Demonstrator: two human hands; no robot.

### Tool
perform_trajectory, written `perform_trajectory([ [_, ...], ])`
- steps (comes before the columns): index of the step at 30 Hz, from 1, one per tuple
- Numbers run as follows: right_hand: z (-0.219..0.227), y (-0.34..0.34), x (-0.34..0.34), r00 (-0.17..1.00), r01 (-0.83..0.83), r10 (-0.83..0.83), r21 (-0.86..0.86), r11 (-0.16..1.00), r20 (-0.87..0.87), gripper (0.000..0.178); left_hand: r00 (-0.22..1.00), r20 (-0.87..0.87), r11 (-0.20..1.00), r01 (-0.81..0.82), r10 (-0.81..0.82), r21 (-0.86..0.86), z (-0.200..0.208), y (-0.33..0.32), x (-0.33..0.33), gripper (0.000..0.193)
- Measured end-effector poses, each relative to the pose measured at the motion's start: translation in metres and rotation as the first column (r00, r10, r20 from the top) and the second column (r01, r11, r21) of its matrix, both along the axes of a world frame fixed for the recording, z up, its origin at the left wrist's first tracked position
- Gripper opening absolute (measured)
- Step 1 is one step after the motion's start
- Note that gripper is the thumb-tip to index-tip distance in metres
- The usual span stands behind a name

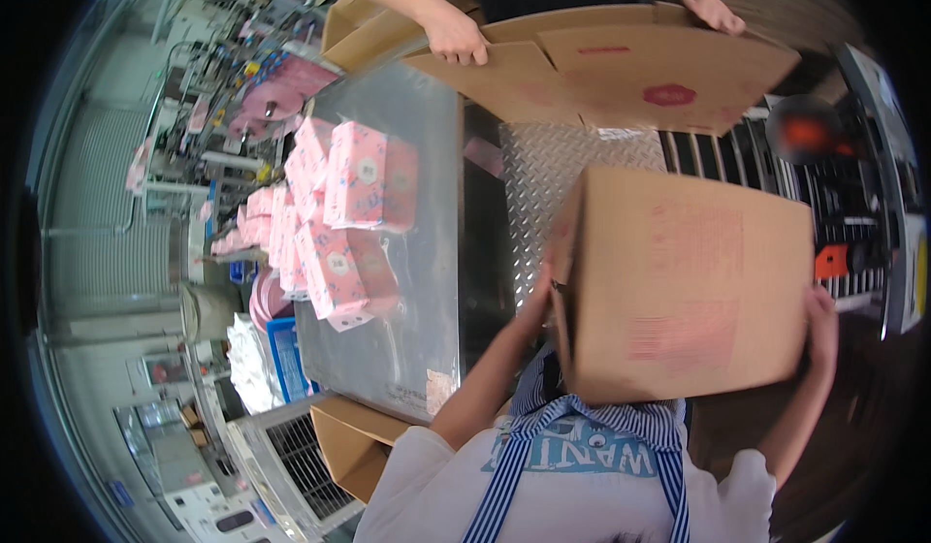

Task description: The person packs pink-wrapped items into cardboard boxes on a conveyor belt. They place bubble wrap and multiple stacks of the items into the boxes, close the flaps, and move the sealed boxes along the line.

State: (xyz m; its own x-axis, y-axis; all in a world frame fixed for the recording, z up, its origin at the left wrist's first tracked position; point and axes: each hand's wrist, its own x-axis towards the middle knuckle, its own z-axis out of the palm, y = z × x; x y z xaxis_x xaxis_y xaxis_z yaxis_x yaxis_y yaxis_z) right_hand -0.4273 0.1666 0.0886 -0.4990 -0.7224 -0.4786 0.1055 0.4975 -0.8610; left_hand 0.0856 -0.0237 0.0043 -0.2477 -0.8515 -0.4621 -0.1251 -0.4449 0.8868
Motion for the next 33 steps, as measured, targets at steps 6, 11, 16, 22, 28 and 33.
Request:
perform_trajectory([
  [6, 0.074, -0.079, 0.158, 0.978, -0.198, 0.21, -0.261, 0.945, 0.015, 0.013, 0.887, 0.433, 0.959, 0.245, -0.163, -0.142, 0.044, -0.032, 0.06, 0.07],
  [11, 0.099, -0.151, 0.255, 0.091, -0.706, 0.465, 0.272, 0.654, -0.881, 0.06, 0.969, -0.233, 0.989, 0.105, -0.078, 0.106, 0.138, -0.052, 0.141, 0.093],
  [16, -0.016, -0.097, 0.146, 0.549, -0.254, 0.304, 0.191, 0.948, -0.779, 0.071, 0.922, 0.322, 0.969, 0.159, -0.215, 0.191, 0.093, -0.017, 0.13, 0.081],
  [22, -0.012, -0.054, 0.032, 0.946, -0.149, 0.228, 0.314, 0.938, -0.232, 0.039, 0.925, -0.302, 0.776, 0.014, 0.229, 0.63, -0.011, 0.035, 0.139, 0.058],
  [28, -0.031, -0.064, 0.095, 0.863, -0.268, 0.36, 0.282, 0.921, -0.354, 0.024, 0.405, 0.914, 0.925, 0.336, 0.027, -0.176, -0.055, 0.013, 0.121, 0.052],
  [33, -0.047, -0.093, 0.205, 0.783, -0.4, 0.478, 0.267, 0.877, -0.397, 0.036, 0.612, 0.79, 0.857, 0.388, 0.035, -0.339, 0.041, -0.048, 0.169, 0.029],
])
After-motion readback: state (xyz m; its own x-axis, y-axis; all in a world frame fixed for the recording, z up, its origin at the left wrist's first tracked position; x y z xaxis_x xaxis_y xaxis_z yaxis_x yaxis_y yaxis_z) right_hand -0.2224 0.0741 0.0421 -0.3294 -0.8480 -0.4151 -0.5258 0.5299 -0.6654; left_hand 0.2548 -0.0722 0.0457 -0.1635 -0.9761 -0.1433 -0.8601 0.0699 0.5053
